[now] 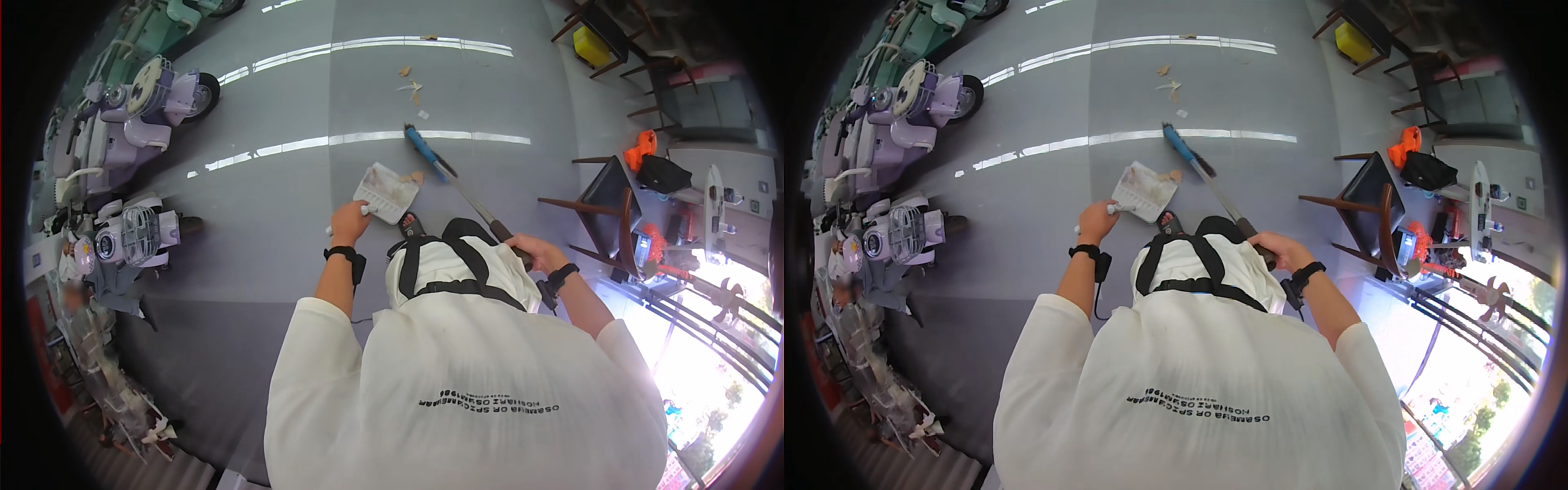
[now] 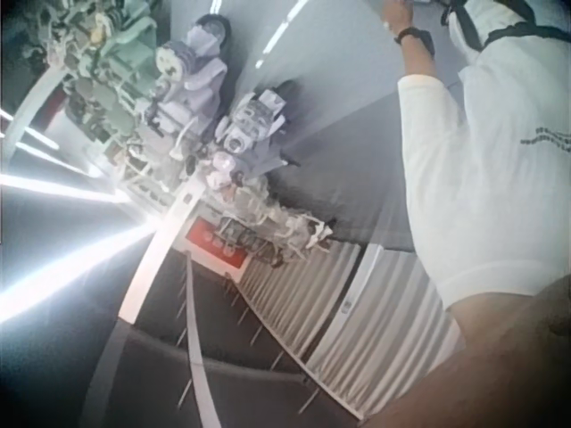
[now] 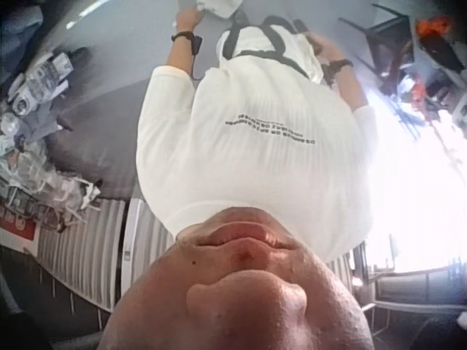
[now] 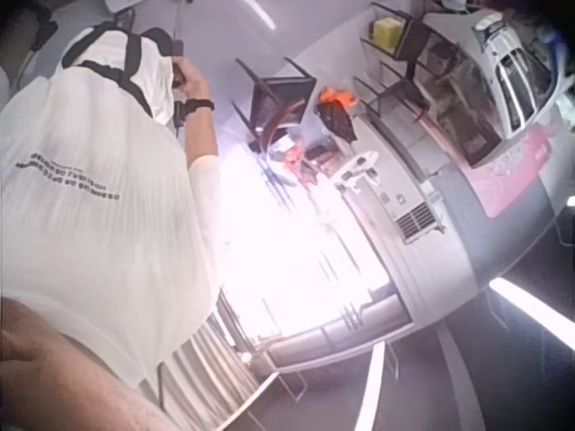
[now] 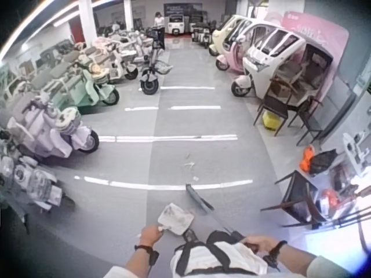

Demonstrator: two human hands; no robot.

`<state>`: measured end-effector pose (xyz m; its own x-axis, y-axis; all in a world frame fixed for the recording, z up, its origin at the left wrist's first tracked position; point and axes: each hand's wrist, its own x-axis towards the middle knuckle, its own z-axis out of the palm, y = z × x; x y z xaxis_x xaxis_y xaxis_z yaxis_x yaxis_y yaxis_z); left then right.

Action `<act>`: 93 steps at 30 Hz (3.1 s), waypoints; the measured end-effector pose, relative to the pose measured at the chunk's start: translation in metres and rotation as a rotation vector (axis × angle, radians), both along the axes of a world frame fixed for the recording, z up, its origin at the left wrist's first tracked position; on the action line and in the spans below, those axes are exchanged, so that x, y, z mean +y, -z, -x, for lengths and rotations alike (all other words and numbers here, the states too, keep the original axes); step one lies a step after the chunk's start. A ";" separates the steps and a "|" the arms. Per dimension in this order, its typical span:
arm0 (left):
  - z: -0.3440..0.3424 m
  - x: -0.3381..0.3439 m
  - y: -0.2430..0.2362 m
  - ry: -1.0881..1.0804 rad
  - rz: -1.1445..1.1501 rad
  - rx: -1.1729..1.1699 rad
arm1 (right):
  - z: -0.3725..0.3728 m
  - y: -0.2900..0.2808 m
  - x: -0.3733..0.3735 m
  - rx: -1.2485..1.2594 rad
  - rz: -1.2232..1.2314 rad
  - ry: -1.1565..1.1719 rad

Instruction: Sweeping wood shavings and debris from a showroom floor into a hand-held dustpan.

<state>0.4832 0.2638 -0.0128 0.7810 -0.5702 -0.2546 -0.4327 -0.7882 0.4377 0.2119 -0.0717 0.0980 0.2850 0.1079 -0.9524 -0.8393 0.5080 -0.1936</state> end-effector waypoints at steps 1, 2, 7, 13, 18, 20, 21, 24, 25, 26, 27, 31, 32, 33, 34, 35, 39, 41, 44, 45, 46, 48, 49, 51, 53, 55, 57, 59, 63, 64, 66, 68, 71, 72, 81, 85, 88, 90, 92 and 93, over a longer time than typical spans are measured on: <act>-0.004 -0.011 0.001 0.001 0.006 0.001 | 0.000 0.000 0.002 0.023 -0.051 0.147; -0.007 -0.017 0.005 -0.020 0.006 0.004 | -0.015 -0.030 0.012 0.036 -0.029 0.232; -0.010 -0.021 0.020 -0.068 -0.008 -0.046 | -0.035 -0.080 0.015 -0.194 -0.027 0.422; -0.013 -0.013 0.002 -0.092 -0.030 0.021 | -0.031 -0.066 -0.019 -0.063 0.073 0.047; -0.011 -0.027 -0.005 -0.155 -0.074 0.021 | -0.064 -0.025 -0.002 -0.120 0.266 -0.147; -0.010 -0.029 -0.002 -0.156 -0.068 0.023 | -0.078 -0.006 0.014 -0.144 0.258 -0.195; -0.010 -0.030 -0.002 -0.158 -0.068 0.019 | -0.085 0.003 0.018 -0.173 0.245 -0.241; -0.004 -0.028 0.002 -0.179 -0.008 -0.068 | -0.098 0.022 0.021 -0.044 0.363 -0.580; -0.004 -0.030 0.004 -0.184 -0.008 -0.066 | -0.096 0.026 0.025 -0.043 0.363 -0.586; -0.007 -0.032 0.005 -0.189 -0.008 -0.039 | -0.093 0.025 0.033 -0.090 0.471 -0.799; -0.008 -0.034 0.006 -0.193 -0.010 -0.011 | -0.089 0.022 0.040 -0.140 0.577 -1.011; -0.003 -0.042 0.006 -0.201 -0.073 0.007 | -0.078 0.020 0.026 -0.097 0.431 -0.801; -0.001 -0.036 0.011 -0.207 -0.054 0.005 | -0.086 0.001 0.024 -0.073 0.243 -0.626; -0.001 -0.037 0.013 -0.205 -0.029 0.000 | -0.089 -0.011 0.018 -0.071 0.243 -0.629; -0.001 -0.037 0.015 -0.208 -0.028 0.002 | -0.089 -0.022 0.010 -0.074 0.175 -0.499; 0.000 -0.036 0.013 -0.205 -0.023 -0.012 | -0.086 -0.026 0.003 -0.075 0.107 -0.363; -0.002 -0.038 0.004 -0.222 -0.050 0.025 | -0.067 -0.042 -0.033 -0.139 -0.107 0.012; -0.005 -0.042 0.001 -0.208 -0.062 0.003 | -0.062 -0.049 -0.040 -0.127 -0.127 0.014; -0.009 -0.044 0.001 -0.172 -0.067 -0.034 | -0.062 -0.048 -0.043 -0.226 0.098 -0.206; -0.009 -0.045 0.003 -0.156 -0.059 -0.038 | -0.068 -0.052 -0.042 -0.231 0.094 -0.211; -0.007 -0.043 0.005 -0.161 -0.063 -0.041 | -0.076 -0.056 -0.042 -0.248 0.193 -0.312; 0.001 -0.045 0.005 -0.180 -0.042 -0.046 | -0.088 -0.063 -0.046 -0.266 0.296 -0.406; 0.002 -0.049 0.005 -0.182 -0.043 -0.047 | -0.093 -0.064 -0.049 -0.249 0.375 -0.402; 0.006 -0.055 0.005 -0.217 -0.030 -0.015 | -0.104 -0.061 -0.060 -0.236 0.446 -0.410; 0.007 -0.064 0.002 -0.220 -0.060 -0.012 | -0.113 -0.040 -0.075 -0.221 0.373 -0.261; 0.000 -0.072 -0.003 -0.228 -0.088 -0.013 | -0.115 -0.002 -0.078 -0.210 0.371 -0.254; -0.012 -0.076 -0.007 -0.225 -0.064 -0.003 | -0.121 0.030 -0.089 -0.203 0.367 -0.255; -0.020 -0.083 -0.012 -0.226 -0.041 -0.019 | -0.122 0.056 -0.102 -0.209 0.463 -0.397; -0.034 -0.090 -0.022 -0.208 -0.069 -0.017 | -0.106 0.085 -0.145 -0.168 0.801 -1.212; -0.034 -0.093 -0.026 -0.204 -0.068 -0.018 | -0.084 0.094 -0.152 -0.194 0.832 -1.200; -0.033 -0.099 -0.034 -0.251 -0.114 0.018 | -0.043 0.094 -0.163 -0.163 0.829 -1.173; -0.033 -0.111 -0.037 -0.242 -0.139 0.040 | -0.017 0.076 -0.166 -0.058 0.736 -0.970; -0.026 -0.115 -0.033 -0.267 -0.131 0.052 | -0.052 -0.020 -0.180 -0.014 0.624 -0.699; -0.024 -0.116 -0.031 -0.278 -0.097 0.044 | -0.059 -0.041 -0.184 0.006 0.572 -0.585; -0.020 -0.116 -0.031 -0.229 -0.094 0.117 | -0.120 -0.046 -0.246 -0.115 0.296 -0.223; -0.027 -0.126 -0.023 -0.265 -0.103 0.160 | -0.172 -0.031 -0.275 -0.209 0.328 -0.106; -0.033 -0.138 -0.014 -0.277 -0.099 0.248 | -0.232 -0.019 -0.291 -0.295 0.322 -0.026; -0.033 -0.136 -0.001 -0.122 -0.174 0.356 | -0.276 0.011 -0.298 -0.360 0.234 0.064; -0.031 -0.141 -0.001 -0.144 -0.218 0.405 | -0.325 0.027 -0.292 -0.395 0.279 0.099; -0.032 -0.144 -0.001 -0.164 -0.253 0.448 | -0.350 0.037 -0.290 -0.401 0.308 0.105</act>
